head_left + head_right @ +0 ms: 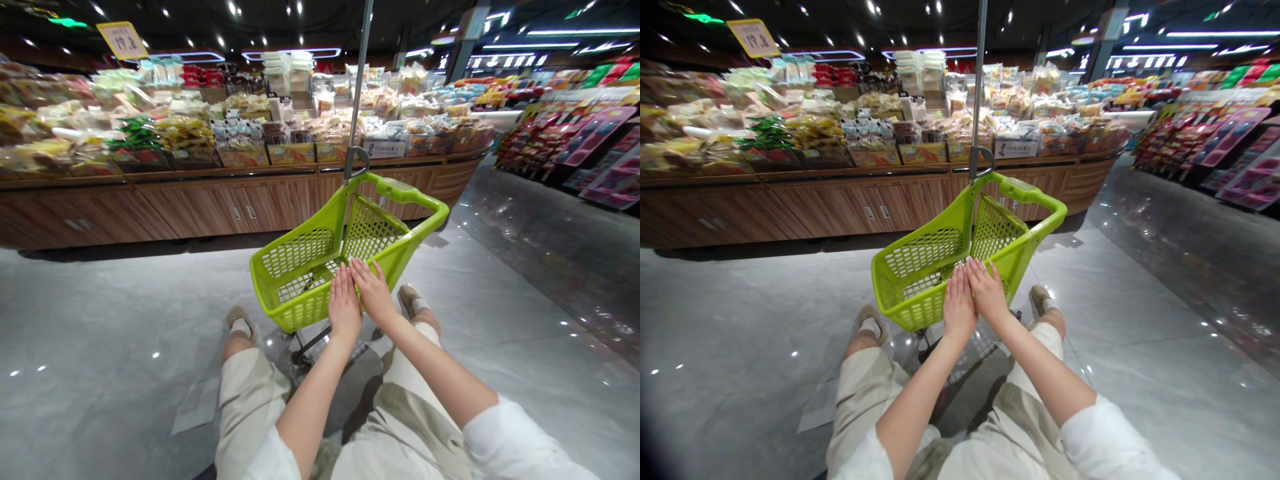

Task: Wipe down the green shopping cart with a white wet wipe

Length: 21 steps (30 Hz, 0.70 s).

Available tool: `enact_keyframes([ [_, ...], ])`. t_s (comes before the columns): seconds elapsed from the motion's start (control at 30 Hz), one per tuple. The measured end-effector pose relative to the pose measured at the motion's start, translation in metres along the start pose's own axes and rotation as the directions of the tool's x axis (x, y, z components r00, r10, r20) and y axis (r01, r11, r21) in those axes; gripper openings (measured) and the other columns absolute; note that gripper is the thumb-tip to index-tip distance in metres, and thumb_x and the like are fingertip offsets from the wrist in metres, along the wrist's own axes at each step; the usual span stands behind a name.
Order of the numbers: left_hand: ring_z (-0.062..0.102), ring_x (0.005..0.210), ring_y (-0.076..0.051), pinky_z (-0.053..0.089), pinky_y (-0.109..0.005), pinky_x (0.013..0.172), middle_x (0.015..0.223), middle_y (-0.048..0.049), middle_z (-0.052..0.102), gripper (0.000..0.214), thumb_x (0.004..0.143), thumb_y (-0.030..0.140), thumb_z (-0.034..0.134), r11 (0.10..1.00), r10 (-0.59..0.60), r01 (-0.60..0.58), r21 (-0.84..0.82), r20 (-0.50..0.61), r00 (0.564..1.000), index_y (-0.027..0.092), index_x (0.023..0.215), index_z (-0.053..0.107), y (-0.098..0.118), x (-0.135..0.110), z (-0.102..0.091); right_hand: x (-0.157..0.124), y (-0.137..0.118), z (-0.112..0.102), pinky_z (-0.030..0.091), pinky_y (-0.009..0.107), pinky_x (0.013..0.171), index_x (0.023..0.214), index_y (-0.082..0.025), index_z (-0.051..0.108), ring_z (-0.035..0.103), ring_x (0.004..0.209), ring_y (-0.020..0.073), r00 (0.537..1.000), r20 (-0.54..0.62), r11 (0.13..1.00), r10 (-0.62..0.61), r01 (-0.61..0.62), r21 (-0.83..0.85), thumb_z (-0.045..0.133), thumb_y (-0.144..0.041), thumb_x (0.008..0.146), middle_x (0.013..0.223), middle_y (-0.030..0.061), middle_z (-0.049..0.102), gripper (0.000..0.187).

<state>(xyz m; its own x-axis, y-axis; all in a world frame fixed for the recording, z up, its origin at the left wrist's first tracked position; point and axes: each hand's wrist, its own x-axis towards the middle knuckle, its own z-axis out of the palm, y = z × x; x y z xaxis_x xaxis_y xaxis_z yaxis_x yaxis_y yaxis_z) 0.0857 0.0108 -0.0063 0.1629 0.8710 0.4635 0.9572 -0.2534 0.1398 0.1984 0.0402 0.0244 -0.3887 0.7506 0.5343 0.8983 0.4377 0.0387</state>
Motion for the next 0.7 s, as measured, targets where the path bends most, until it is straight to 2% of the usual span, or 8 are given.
enact_keyframes([
  [0.1,0.01,0.154,-0.024,0.022,-0.042,0.125,0.165,-0.0165,0.015,0.081,0.081,0.009,0.048,1.0,0.01,-0.01,-0.002,-0.013,1.0,0.001,0.156,0.015,-0.003,-0.001,-0.002,0.0,0.041,-0.019,0.001,0.056,0.122,0.145,-0.022,0.046,0.044,0.14,0.0193,0.999,0.014,0.999,-0.039,0.039,-0.019,0.034,0.004,0.079,0.149,0.0073,0.051,0.072],
  [0.17,0.011,0.154,-0.025,0.022,-0.042,0.125,0.165,-0.0169,0.014,0.082,0.08,0.009,0.049,1.0,0.02,-0.02,-0.006,-0.017,1.0,0.0,0.155,0.015,-0.004,-0.001,-0.003,0.005,0.084,-0.037,-0.002,0.064,0.118,0.143,-0.022,0.048,0.042,0.141,0.0235,0.989,-0.08,0.988,0.127,-0.134,-0.082,0.037,0.003,0.079,0.146,0.0091,0.054,0.07],
  [0.23,0.011,0.154,-0.025,0.021,-0.041,0.125,0.165,-0.0167,0.015,0.082,0.08,0.009,0.049,1.0,0.021,-0.021,-0.011,-0.021,1.0,0.0,0.155,0.016,-0.004,-0.001,-0.003,0.01,0.109,-0.047,-0.004,0.069,0.115,0.143,-0.02,0.047,0.04,0.143,0.0271,0.947,-0.165,0.948,0.277,-0.297,-0.113,0.038,0.002,0.079,0.147,0.0118,0.053,0.069],
  [0.33,0.011,0.154,-0.025,0.02,-0.042,0.125,0.165,-0.0163,0.015,0.082,0.081,0.008,0.047,1.0,0.002,-0.002,-0.016,-0.029,1.0,0.001,0.156,0.015,-0.001,-0.001,-0.001,0.01,0.087,-0.036,-0.001,0.066,0.117,0.145,-0.018,0.044,0.041,0.142,0.0261,0.928,-0.16,0.931,0.335,-0.352,-0.092,0.036,0.003,0.077,0.151,0.0135,0.048,0.071],
  [0.43,0.011,0.154,-0.025,0.021,-0.042,0.125,0.165,-0.017,0.015,0.077,0.084,0.008,0.046,1.0,-0.005,0.005,0.001,-0.026,1.0,0.0,0.155,0.017,0.0,0.0,0.001,0.001,0.026,-0.01,0.005,0.055,0.122,0.147,-0.017,0.042,0.039,0.143,0.0214,0.985,-0.046,0.986,0.165,-0.166,-0.015,0.035,0.003,0.077,0.154,0.0106,0.044,0.074],
  [0.5,0.012,0.154,-0.026,0.021,-0.043,0.125,0.165,-0.017,0.016,0.074,0.085,0.008,0.044,1.0,-0.004,0.005,0.012,-0.024,1.0,0.0,0.154,0.019,-0.001,-0.001,0.001,-0.003,0.001,-0.001,0.008,0.05,0.123,0.147,-0.017,0.042,0.038,0.145,0.0193,0.999,0.023,0.999,0.028,-0.029,0.038,0.035,0.002,0.077,0.155,0.0086,0.042,0.073],
  [0.6,0.012,0.154,-0.025,0.021,-0.043,0.125,0.165,-0.0164,0.017,0.075,0.085,0.008,0.044,1.0,-0.009,0.009,0.0,-0.035,0.999,0.001,0.155,0.019,-0.006,-0.002,-0.001,0.001,0.018,-0.011,0.004,0.054,0.122,0.146,-0.022,0.045,0.042,0.142,0.018,0.993,0.086,0.995,-0.082,0.077,0.06,0.035,0.004,0.076,0.152,0.0065,0.047,0.075],
  [0.7,0.012,0.154,-0.025,0.021,-0.042,0.125,0.165,-0.0162,0.017,0.078,0.083,0.007,0.045,1.0,-0.001,0.0,-0.02,-0.037,0.999,0.002,0.155,0.017,-0.009,-0.002,-0.003,0.012,0.07,-0.035,-0.001,0.063,0.119,0.142,-0.023,0.05,0.046,0.139,0.022,0.996,0.008,0.996,0.086,-0.085,-0.028,0.038,0.003,0.075,0.145,0.0078,0.055,0.073],
])
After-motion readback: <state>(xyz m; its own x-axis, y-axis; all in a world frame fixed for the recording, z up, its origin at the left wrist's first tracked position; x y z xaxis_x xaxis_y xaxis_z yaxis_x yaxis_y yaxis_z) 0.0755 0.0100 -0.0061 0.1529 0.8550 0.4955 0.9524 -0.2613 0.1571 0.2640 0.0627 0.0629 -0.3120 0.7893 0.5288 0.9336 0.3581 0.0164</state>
